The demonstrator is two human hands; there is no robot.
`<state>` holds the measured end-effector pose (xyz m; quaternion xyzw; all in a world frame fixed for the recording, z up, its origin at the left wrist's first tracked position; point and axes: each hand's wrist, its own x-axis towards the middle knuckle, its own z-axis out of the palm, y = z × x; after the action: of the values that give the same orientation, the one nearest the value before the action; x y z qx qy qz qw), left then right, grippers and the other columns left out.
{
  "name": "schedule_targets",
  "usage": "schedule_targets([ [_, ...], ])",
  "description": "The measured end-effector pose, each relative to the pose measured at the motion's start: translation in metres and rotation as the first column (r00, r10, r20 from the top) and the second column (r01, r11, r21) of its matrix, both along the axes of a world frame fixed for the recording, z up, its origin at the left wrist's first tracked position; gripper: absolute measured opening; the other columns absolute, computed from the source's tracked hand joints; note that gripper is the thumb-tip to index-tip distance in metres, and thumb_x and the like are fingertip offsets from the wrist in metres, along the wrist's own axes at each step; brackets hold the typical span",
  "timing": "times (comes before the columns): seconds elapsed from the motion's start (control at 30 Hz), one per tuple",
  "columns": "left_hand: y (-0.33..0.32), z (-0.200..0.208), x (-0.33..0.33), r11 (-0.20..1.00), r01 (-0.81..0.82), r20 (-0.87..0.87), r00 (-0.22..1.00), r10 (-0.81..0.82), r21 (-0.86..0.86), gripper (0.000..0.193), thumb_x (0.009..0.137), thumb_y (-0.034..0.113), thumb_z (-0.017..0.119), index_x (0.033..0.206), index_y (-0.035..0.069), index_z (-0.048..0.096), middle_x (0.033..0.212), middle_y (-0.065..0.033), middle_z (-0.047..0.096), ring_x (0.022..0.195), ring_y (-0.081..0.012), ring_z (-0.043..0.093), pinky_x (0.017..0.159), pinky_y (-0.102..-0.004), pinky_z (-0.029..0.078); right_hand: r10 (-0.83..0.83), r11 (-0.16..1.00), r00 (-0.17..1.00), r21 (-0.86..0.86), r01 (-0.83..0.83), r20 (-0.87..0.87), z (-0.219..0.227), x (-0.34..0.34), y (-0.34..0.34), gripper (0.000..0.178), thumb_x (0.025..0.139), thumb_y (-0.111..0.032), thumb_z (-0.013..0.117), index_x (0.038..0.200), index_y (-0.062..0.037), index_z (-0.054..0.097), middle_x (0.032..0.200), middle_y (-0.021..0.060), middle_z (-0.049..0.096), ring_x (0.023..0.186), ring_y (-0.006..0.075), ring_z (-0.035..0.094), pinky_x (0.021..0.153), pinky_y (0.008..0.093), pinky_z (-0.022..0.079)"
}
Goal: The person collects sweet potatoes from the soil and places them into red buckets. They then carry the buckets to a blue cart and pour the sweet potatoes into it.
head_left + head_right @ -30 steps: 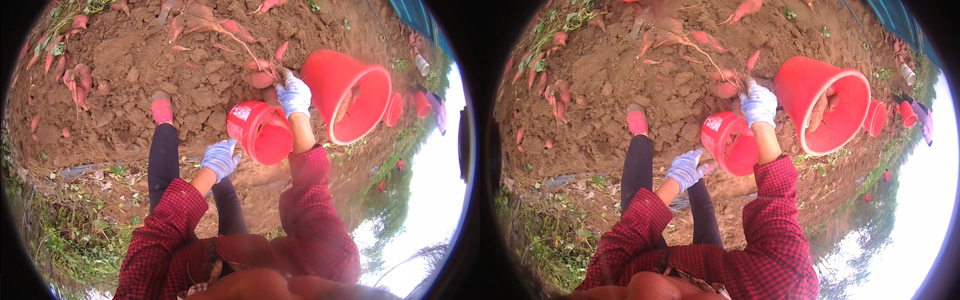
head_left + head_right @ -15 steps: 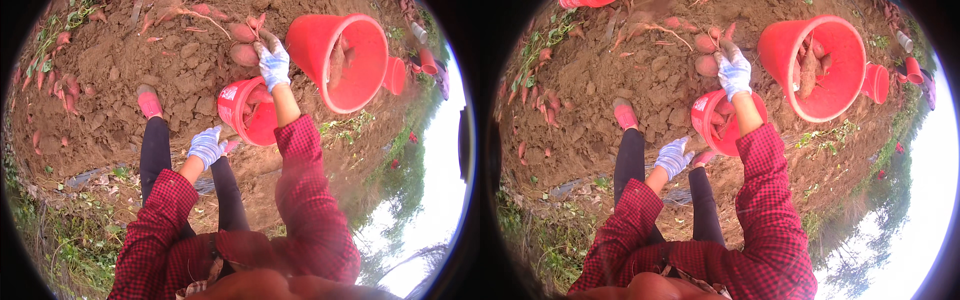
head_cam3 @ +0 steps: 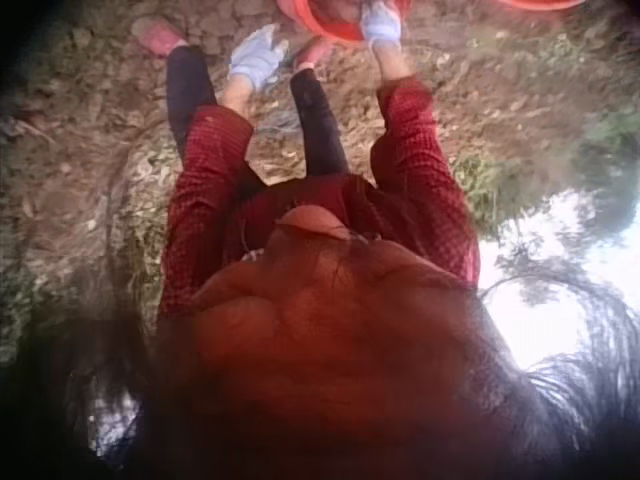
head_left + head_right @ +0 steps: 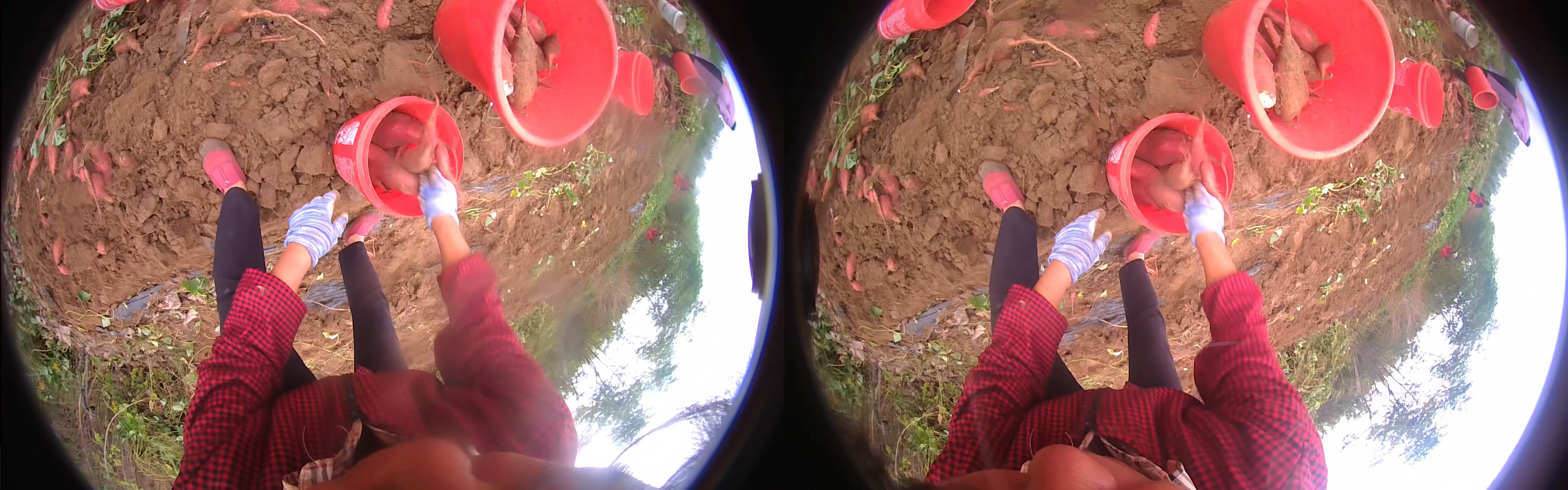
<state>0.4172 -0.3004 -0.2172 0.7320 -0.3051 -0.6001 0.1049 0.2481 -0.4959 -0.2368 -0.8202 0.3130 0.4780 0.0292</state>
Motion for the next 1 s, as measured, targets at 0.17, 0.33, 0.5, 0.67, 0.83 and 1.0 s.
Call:
schedule_targets([
  [0.17, 0.004, -0.003, -0.002, 0.996, 0.090, 0.103, 0.990, -0.092, 0.023, 0.056, 0.086, 0.038, 0.056, 0.130, 0.004, 0.047, 0.120, -0.0189, 0.057, 0.109, -0.0329, 0.056, 0.093, -0.0422, 0.043, -0.727, 0.648, 0.407, 0.355, 0.674, 0.553, -0.020, -0.019, -0.018, 0.030, 0.090, -0.016, 0.057, 0.118, -0.0050, 0.057, 0.094, 0.0113, 0.067, 0.081, 0.0178, 0.062, 0.077, 0.0284, 0.049],
  [0.33, 0.003, -0.005, -0.005, 0.999, 0.028, 0.002, 1.000, -0.028, 0.023, 0.055, 0.086, 0.034, 0.059, 0.131, 0.007, 0.045, 0.123, -0.0188, 0.056, 0.112, -0.0336, 0.054, 0.096, -0.0409, 0.042, -0.922, 0.035, -0.214, 0.622, 0.782, 0.321, 0.011, -0.014, -0.050, 0.024, 0.089, -0.008, 0.055, 0.112, -0.0028, 0.059, 0.097, 0.0047, 0.065, 0.080, 0.0118, 0.060, 0.072, 0.0250, 0.050],
  [0.5, 0.003, -0.008, -0.001, 0.998, -0.038, -0.024, 0.999, 0.039, 0.049, 0.053, 0.085, 0.031, 0.061, 0.130, 0.006, 0.047, 0.122, -0.0181, 0.057, 0.112, -0.0319, 0.055, 0.095, -0.0402, 0.043, -0.117, 0.991, 0.992, 0.068, 0.113, 0.055, -0.064, 0.010, -0.034, 0.029, 0.087, -0.022, 0.048, 0.110, -0.0062, 0.058, 0.086, 0.0168, 0.068, 0.083, 0.0321, 0.066, 0.068, 0.0449, 0.051],
  [0.67, 0.000, -0.011, -0.003, 0.999, -0.039, -0.014, 0.999, 0.039, 0.016, 0.055, 0.085, 0.034, 0.058, 0.130, 0.005, 0.047, 0.121, -0.0193, 0.057, 0.110, -0.0330, 0.055, 0.093, -0.0431, 0.043, -0.928, 0.296, 0.076, 0.596, 0.747, 0.366, -0.006, -0.020, -0.065, 0.037, 0.088, -0.018, 0.058, 0.123, -0.0077, 0.051, 0.087, 0.0125, 0.066, 0.076, 0.0219, 0.065, 0.063, 0.0323, 0.050],
  [0.83, -0.011, -0.004, 0.002, 0.997, -0.050, -0.003, 0.999, 0.050, 0.059, 0.053, 0.085, 0.031, 0.060, 0.130, 0.006, 0.047, 0.122, -0.0176, 0.057, 0.111, -0.0328, 0.055, 0.094, -0.0410, 0.043, -0.964, 0.111, -0.153, 0.855, 0.507, 0.216, 0.047, 0.022, -0.044, 0.039, 0.087, -0.015, 0.061, 0.122, -0.0011, 0.049, 0.088, 0.0046, 0.062, 0.075, 0.0129, 0.060, 0.068, 0.0239, 0.049],
  [1.0, -0.018, 0.002, 0.014, 0.995, -0.054, -0.055, 0.997, 0.059, 0.087, 0.056, 0.085, 0.034, 0.059, 0.131, 0.004, 0.046, 0.124, -0.0201, 0.055, 0.113, -0.0345, 0.053, 0.095, -0.0416, 0.042, -0.868, 0.493, 0.273, 0.780, 0.386, 0.414, 0.034, 0.126, -0.038, 0.033, 0.078, -0.010, 0.070, 0.108, -0.0042, 0.058, 0.094, 0.0067, 0.062, 0.083, 0.0176, 0.061, 0.072, 0.0286, 0.049],
])
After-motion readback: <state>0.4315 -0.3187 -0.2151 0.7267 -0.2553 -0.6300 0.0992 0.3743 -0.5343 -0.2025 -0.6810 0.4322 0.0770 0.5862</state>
